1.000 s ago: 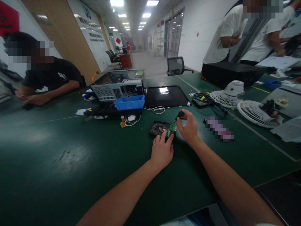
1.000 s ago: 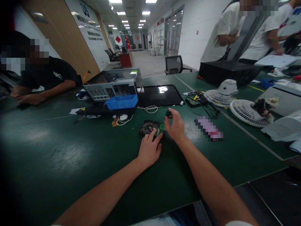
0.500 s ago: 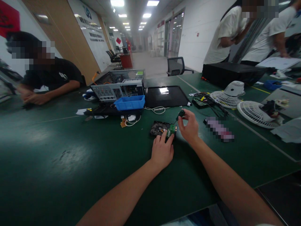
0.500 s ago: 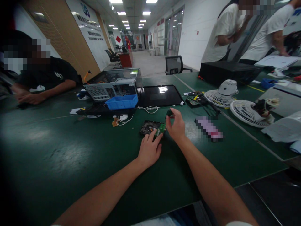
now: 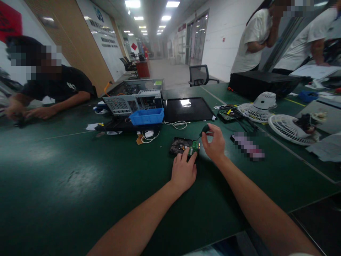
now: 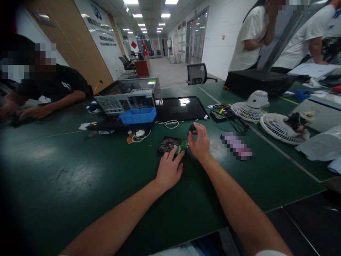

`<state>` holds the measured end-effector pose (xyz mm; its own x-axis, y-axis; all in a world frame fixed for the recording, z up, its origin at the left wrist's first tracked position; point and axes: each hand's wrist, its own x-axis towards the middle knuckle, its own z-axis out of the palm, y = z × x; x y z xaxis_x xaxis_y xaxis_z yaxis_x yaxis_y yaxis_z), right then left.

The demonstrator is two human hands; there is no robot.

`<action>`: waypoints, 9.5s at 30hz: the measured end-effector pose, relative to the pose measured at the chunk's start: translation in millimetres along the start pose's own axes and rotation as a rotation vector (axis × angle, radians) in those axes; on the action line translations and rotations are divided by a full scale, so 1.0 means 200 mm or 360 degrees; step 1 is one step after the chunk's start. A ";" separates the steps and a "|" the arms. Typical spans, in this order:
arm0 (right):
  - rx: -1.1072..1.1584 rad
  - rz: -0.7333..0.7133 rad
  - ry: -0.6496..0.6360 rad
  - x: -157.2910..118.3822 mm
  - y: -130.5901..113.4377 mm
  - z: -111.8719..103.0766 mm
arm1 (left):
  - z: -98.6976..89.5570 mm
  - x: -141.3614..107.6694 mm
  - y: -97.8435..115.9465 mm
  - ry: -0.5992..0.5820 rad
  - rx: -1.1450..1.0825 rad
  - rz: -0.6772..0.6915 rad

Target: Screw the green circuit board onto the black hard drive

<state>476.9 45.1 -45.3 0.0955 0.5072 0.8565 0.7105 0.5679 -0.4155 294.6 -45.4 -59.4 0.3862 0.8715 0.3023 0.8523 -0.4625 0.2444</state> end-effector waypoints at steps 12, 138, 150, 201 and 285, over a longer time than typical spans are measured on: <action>-0.0035 -0.0012 -0.0041 0.01 0.01 -0.01 | -0.01 0.00 0.00 -0.0018 -0.0026 -0.0007; -0.0018 0.0189 0.0090 0.00 -0.02 -0.01 | -0.11 -0.44 0.41 0.0493 -0.0216 0.0760; -0.0098 0.0145 0.0112 0.00 0.00 -0.01 | -0.29 -0.23 -0.33 0.0284 -0.0078 -0.0086; 0.0809 0.0940 -0.0989 0.09 -0.21 -0.10 | -0.14 0.15 -0.33 0.0560 -0.1073 -0.0346; 0.0115 0.0699 -0.1592 0.08 -0.04 -0.14 | 0.04 0.06 -0.21 0.0138 -0.0637 0.0182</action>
<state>492.3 30.8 -19.0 -0.3023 0.9532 0.0069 0.7072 0.2291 -0.6689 266.2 -13.6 -72.7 0.4246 0.8018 0.4205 0.5950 -0.5972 0.5379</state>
